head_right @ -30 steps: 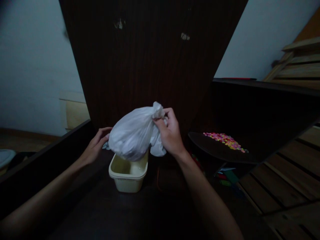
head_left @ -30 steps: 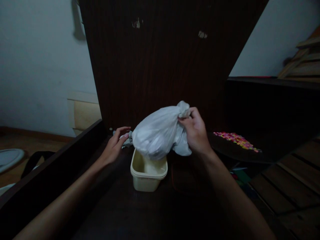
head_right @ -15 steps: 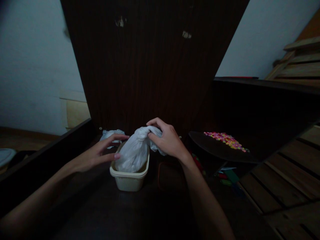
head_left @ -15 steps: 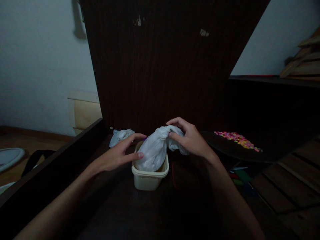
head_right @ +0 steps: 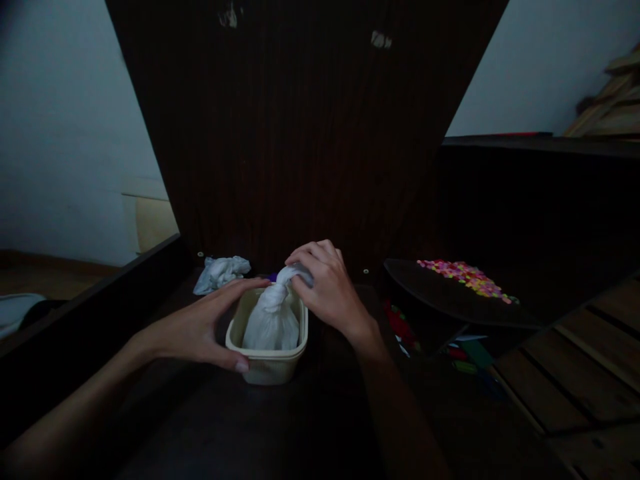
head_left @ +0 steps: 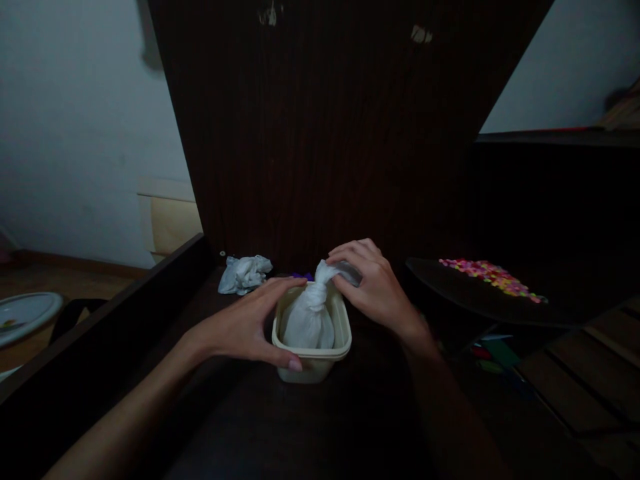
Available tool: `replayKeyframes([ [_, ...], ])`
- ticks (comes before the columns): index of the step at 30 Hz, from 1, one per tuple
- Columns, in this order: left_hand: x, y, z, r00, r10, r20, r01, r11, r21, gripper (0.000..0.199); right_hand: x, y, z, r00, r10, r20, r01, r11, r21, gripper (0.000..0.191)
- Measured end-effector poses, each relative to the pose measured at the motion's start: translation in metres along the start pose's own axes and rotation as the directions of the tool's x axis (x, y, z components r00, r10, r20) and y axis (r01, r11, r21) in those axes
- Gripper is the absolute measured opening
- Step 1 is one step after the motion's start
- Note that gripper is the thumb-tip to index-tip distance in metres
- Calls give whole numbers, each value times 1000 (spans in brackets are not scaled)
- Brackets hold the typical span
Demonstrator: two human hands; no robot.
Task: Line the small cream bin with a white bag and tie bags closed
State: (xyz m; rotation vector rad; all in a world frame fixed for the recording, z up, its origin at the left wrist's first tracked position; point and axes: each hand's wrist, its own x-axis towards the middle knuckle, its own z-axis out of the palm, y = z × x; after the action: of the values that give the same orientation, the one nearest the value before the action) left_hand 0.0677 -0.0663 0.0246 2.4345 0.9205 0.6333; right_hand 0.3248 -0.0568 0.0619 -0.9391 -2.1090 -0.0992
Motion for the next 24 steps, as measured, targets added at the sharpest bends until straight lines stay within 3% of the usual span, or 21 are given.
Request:
replayKeyframes([
  [3, 7, 3, -3, 999, -11, -45, 11, 1000, 5, 102, -1, 2, 2, 1000, -14, 6, 14, 1000, -19, 19],
  [6, 21, 10, -11, 992, 41, -117, -36, 998, 43, 70, -2, 3, 3, 1000, -20, -10, 20, 1000, -15, 16],
  [9, 36, 23, -19, 986, 128, -103, -110, 979, 169, 49, -3, 4, 5, 1000, -10, -28, 9, 999, -30, 16],
  [15, 49, 34, -14, 990, 119, -74, -89, 941, 325, 47, -5, 8, 10, 999, 42, -24, -43, 997, -60, 13],
  [17, 49, 30, -9, 991, 110, -73, -77, 933, 351, 36, -5, 9, 12, 999, 42, -19, -43, 996, -73, 12],
  [20, 48, 23, -7, 992, 111, -67, -84, 944, 319, 21, -6, 11, 14, 999, 22, -30, -24, 997, -77, 13],
  [24, 49, 18, -12, 989, 128, -72, -103, 955, 278, 19, -7, 5, 16, 993, 7, -116, -23, 991, -133, 12],
])
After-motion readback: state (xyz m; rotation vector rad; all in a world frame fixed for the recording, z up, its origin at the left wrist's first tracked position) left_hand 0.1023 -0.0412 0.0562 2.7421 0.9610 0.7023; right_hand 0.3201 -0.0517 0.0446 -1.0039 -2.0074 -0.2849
